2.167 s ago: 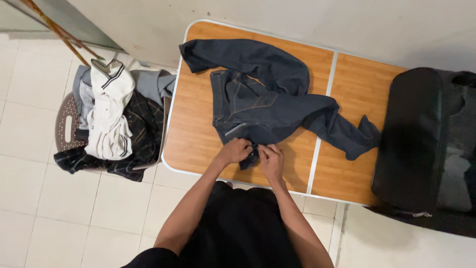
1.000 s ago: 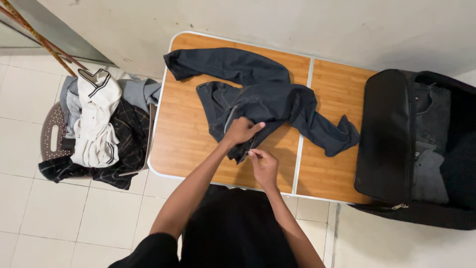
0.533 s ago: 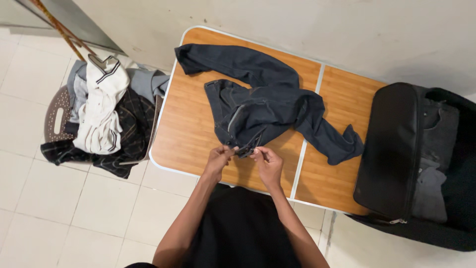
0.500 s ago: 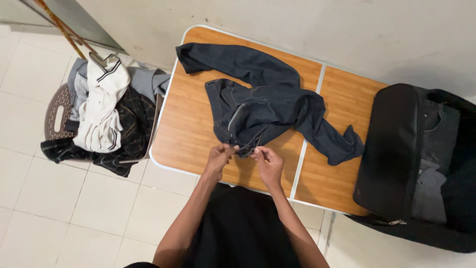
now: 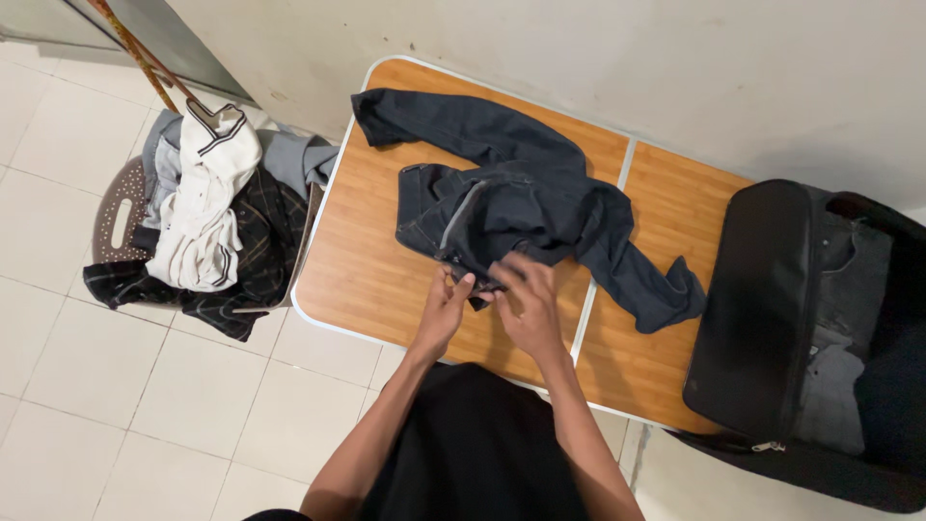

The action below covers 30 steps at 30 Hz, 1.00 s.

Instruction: The person folds a pair of jeans on a table by hand and places them into a storage bag.

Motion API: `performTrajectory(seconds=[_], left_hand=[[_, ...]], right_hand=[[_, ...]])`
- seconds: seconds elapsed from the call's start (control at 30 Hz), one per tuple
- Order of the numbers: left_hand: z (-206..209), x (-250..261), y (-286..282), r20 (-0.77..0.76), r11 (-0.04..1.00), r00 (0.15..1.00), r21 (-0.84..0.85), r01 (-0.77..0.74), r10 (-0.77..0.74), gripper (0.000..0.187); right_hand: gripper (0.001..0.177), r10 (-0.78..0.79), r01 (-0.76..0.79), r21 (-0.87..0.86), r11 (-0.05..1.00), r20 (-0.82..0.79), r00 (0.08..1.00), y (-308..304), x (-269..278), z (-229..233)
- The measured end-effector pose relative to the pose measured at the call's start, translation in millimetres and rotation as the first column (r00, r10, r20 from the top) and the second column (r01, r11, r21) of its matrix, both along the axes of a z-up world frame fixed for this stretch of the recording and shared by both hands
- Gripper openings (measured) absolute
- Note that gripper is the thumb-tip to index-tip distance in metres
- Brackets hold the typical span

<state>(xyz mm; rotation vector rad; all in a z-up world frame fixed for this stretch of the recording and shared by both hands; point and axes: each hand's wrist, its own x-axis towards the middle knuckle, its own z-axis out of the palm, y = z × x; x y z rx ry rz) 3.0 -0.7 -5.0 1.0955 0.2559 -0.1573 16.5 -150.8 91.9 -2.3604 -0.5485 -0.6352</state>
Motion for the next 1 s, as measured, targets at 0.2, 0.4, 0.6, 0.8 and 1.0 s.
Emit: performTrajectory(seconds=[0.2,0.4,0.6,0.8,1.0], left_hand=[[21.7,-8.8,16.8,0.444,0.843,0.865,0.536,-0.046,-0.235,0.045],[7.5,-4.9,3.6,0.296,0.701,0.912,0.713,-0.014,-0.283,0.017],[-21.1,4.4,-18.8,-0.061,0.969,0.985,0.18,0.167,-0.159,0.019],[-3.1,15.9,-32.6,-0.24,0.998,0.969,0.017,0.063,-0.057,0.01],[20.2,16.2,-46.3,-0.212,0.991,0.971,-0.099,0.094,-0.113,0.009]], right_hand=[[0.015,0.171,-0.11,0.229,0.967,-0.268,0.948,-19.7,12.9,-23.3],[0.017,0.094,0.111,0.343,0.933,-0.528,0.844,-30.3,14.7,-31.5],[0.017,0.094,0.04,0.247,0.968,-0.506,0.858,-39.9,15.6,-14.0],[0.014,0.123,-0.035,0.215,0.976,-0.413,0.902,-47.1,-3.3,-7.2],[0.014,-0.114,0.266,0.271,0.925,-0.469,0.876,-36.5,-8.7,-22.3]])
